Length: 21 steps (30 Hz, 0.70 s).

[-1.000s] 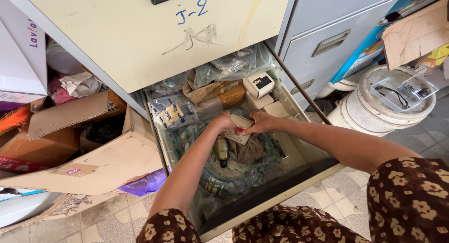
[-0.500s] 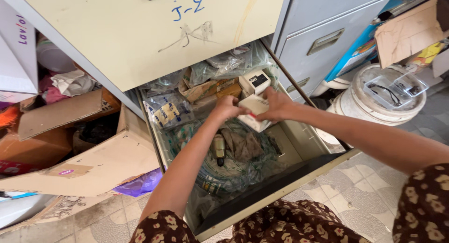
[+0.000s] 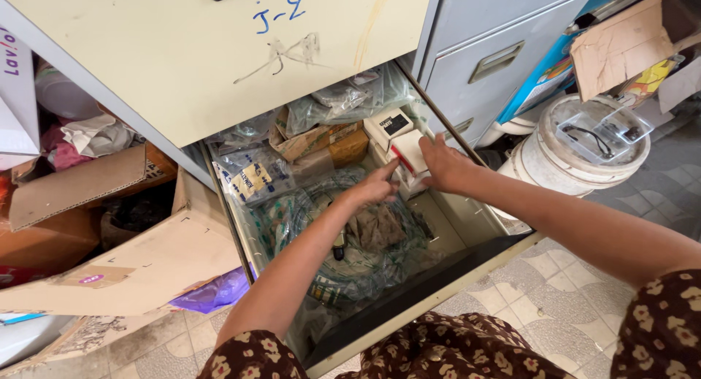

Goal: The person rummages through various items in a filing cabinet drawer, picks up small boxed parts and electrical components, cleans a part with a cloth, and then places items into a small tray while sorting through clutter in a garage area.

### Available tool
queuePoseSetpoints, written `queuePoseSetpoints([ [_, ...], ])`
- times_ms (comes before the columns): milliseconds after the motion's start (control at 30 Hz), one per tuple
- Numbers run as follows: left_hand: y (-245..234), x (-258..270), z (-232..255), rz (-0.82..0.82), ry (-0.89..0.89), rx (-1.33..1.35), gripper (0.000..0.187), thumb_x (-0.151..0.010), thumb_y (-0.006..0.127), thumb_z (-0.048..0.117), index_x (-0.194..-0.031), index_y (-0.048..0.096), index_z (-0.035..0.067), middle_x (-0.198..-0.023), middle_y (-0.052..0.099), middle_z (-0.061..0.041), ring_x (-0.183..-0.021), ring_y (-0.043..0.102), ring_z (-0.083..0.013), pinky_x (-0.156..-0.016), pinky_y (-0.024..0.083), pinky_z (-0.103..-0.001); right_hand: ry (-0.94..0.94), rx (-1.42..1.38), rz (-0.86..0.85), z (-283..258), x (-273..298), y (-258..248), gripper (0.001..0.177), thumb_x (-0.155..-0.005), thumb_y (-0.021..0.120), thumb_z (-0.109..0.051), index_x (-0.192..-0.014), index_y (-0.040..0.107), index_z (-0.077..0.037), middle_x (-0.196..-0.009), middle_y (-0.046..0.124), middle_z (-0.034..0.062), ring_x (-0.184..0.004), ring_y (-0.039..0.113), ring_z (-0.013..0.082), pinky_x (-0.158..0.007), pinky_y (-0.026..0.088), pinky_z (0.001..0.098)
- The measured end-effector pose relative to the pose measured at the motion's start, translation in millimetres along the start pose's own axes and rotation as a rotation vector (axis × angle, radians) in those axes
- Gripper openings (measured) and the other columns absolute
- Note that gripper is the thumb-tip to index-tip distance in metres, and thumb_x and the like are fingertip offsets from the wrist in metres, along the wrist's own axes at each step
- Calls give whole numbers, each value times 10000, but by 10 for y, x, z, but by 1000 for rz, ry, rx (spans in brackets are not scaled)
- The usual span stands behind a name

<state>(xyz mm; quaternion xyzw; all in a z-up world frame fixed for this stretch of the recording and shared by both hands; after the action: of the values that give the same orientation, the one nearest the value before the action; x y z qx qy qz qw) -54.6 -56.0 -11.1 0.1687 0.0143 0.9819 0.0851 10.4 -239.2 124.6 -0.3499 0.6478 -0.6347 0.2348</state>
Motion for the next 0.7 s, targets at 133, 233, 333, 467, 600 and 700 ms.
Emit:
queuePoseSetpoints([
  [133, 37, 159, 200, -7, 71, -150, 891, -844, 507, -70, -1627, 159, 176, -1713, 165, -70, -1438, 458, -273, -941, 547, -334, -33, 136, 35, 33, -64, 60, 567, -758, 793, -157, -1186, 454, -5, -1307, 526, 313, -915, 713, 427, -750, 591, 474],
  [233, 43, 224, 248, -26, 66, -149, 920, -836, 514, -71, -1627, 124, 193, -1733, 7, -24, -1515, 326, -282, -1075, 473, -344, -176, 361, 119, 76, -153, 117, 327, -869, 716, -136, -1123, 549, -14, -984, 719, 191, -868, 748, 339, -688, 599, 437],
  [333, 36, 194, 232, -45, 118, -219, 933, -845, 535, -72, -1649, 129, 170, -1745, -16, -49, -1546, 281, -307, -1208, 312, -358, -179, 331, 125, 99, -165, 115, 280, -826, 735, -194, -1014, 619, -21, -839, 735, 155, -803, 749, 324, -656, 587, 437],
  [467, -33, 80, 78, -11, 46, -286, 925, -845, 530, -25, -1637, 102, 190, -1734, 7, -29, -1528, 298, -290, -1209, 311, -366, -139, 292, 52, -40, -117, -39, 301, -856, 747, -311, -933, 674, -29, -833, 736, 190, -811, 744, 363, -681, 585, 465],
  [600, -147, -91, -86, 35, 273, -677, 845, -897, 646, -3, -1630, 233, 76, -1702, 153, -173, -1572, 191, -374, -1256, 206, -418, -138, 254, 13, -151, -37, -208, 379, -845, 760, -399, -901, 714, -26, -825, 736, 202, -830, 737, 383, -715, 583, 477],
  [700, -169, 49, -82, 10, -36, -926, 619, -839, 740, 178, -1433, 581, 108, -1506, 564, -160, -1393, 542, -341, -1148, 449, -407, -136, 280, -41, -200, -16, -275, 367, -882, 735, -414, -868, 751, -47, -850, 740, 193, -847, 730, 381, -745, 581, 477],
])
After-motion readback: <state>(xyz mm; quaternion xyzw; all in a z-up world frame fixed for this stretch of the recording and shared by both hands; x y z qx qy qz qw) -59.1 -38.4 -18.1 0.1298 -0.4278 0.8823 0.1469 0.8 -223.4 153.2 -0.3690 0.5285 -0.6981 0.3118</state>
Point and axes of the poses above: each hand's wrist, its own x-axis away from the middle knuckle, its own y-axis out of the palm, z = x × y, the point moved 1 cm from there along -x, towards the middle knuckle
